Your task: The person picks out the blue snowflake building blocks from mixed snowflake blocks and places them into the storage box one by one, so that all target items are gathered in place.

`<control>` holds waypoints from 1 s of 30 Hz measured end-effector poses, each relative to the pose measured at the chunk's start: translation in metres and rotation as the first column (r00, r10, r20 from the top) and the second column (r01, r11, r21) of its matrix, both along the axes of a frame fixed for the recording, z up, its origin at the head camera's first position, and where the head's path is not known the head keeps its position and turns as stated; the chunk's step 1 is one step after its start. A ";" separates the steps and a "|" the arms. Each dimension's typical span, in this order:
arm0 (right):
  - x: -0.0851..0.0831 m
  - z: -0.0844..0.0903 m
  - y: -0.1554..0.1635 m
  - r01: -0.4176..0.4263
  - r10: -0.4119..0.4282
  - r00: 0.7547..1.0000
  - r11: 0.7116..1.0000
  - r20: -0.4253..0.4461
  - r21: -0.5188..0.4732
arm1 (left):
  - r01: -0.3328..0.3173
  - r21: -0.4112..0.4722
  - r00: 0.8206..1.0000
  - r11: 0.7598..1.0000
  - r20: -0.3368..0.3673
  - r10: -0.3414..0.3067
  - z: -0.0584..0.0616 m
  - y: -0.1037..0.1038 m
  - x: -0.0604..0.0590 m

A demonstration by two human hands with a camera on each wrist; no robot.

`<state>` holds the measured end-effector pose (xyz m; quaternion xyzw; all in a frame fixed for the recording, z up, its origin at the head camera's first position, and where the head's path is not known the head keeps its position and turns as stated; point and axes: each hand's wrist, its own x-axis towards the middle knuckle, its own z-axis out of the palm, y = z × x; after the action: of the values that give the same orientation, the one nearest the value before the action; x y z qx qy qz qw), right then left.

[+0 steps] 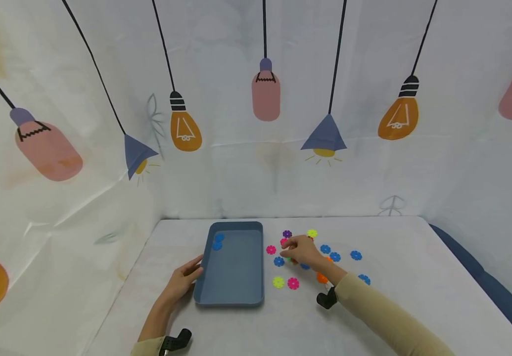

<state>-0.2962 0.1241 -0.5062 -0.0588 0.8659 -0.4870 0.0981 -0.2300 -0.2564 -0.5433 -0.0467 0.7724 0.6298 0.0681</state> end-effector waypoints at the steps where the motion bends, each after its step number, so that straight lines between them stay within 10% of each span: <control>1: 0.001 -0.002 0.000 -0.001 0.001 1.000 1.000 -0.002 0.004 | -0.002 -0.001 1.000 1.000 0.002 0.002 0.000 -0.001 0.000; 30: 0.007 -0.028 -0.002 -0.053 0.058 0.997 0.993 -0.049 0.107 | 0.010 -0.019 1.000 1.000 0.013 -0.009 0.001 0.000 -0.001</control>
<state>-0.2887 0.1218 -0.5344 -0.0902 0.8907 -0.4359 0.0919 -0.2311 -0.2567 -0.5419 -0.0476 0.7782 0.6217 0.0755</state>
